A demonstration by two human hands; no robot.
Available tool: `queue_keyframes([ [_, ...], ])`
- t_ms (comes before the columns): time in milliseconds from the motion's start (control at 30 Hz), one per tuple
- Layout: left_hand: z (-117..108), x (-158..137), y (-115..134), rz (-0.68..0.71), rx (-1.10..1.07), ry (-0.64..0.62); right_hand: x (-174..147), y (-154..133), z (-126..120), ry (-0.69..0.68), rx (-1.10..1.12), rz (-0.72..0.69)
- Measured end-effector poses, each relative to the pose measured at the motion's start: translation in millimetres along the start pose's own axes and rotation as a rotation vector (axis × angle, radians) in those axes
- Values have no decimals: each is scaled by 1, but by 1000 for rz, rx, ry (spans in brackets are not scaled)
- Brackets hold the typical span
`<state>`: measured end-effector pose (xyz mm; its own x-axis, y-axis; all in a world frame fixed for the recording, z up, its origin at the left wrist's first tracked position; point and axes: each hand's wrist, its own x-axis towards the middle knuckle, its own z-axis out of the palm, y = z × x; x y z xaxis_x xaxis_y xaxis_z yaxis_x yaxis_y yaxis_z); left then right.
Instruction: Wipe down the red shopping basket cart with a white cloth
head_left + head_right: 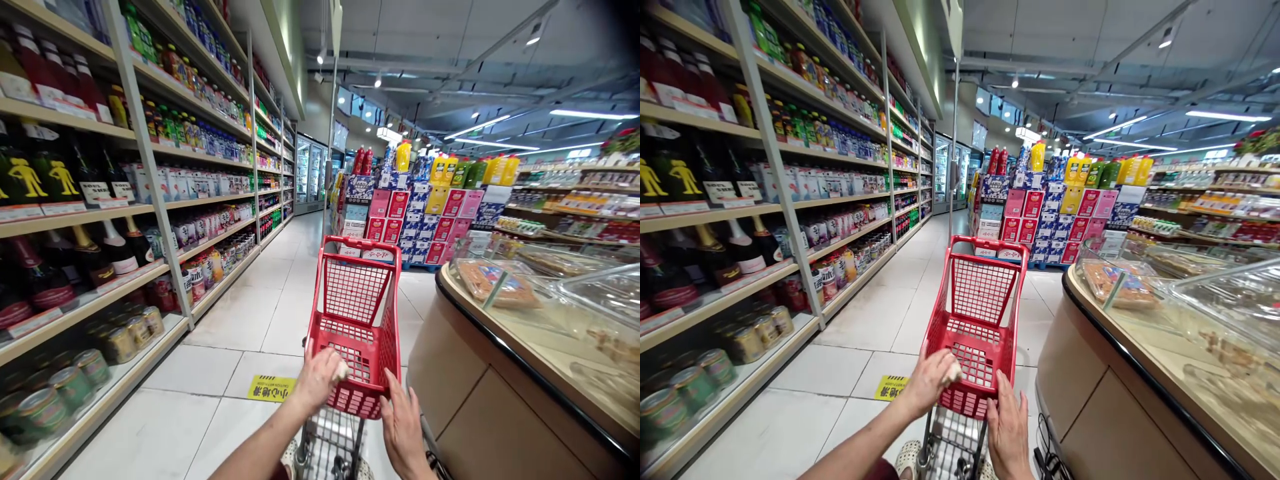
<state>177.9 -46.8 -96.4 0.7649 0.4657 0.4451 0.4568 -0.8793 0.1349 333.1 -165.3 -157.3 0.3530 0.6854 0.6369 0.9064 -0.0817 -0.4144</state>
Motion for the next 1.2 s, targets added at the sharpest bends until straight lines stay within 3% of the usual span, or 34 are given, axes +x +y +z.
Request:
queue_keyframes([
  [100,12,10,22,130,30,-38,5,-9,0,-59,7,-20],
  [167,11,13,24,146,46,-39,8,-14,-3,-107,4,-6],
  [367,-28,-1,-30,-28,66,-3,7,-17,-8,-287,-97,-7],
  [500,-35,-8,-33,-14,60,-34,3,-13,-8,-325,-186,-100],
  [633,-23,-7,-5,9,37,-66,2,14,-20,-335,-237,-114],
  [767,2,2,42,51,65,-64,13,63,-36,-324,-259,-15],
  [867,22,11,76,154,96,-73,26,89,-43,-264,-272,124],
  [933,28,16,86,267,92,-56,28,91,-45,-199,-260,186],
  [1033,21,25,68,458,65,22,16,78,-47,-170,-175,131],
  [1067,16,29,56,465,60,55,10,72,-48,-197,-146,85],
  [1100,9,35,42,430,60,84,5,67,-50,-233,-127,43],
  [1200,-4,51,13,124,93,123,-1,56,-52,-294,-121,0],
])
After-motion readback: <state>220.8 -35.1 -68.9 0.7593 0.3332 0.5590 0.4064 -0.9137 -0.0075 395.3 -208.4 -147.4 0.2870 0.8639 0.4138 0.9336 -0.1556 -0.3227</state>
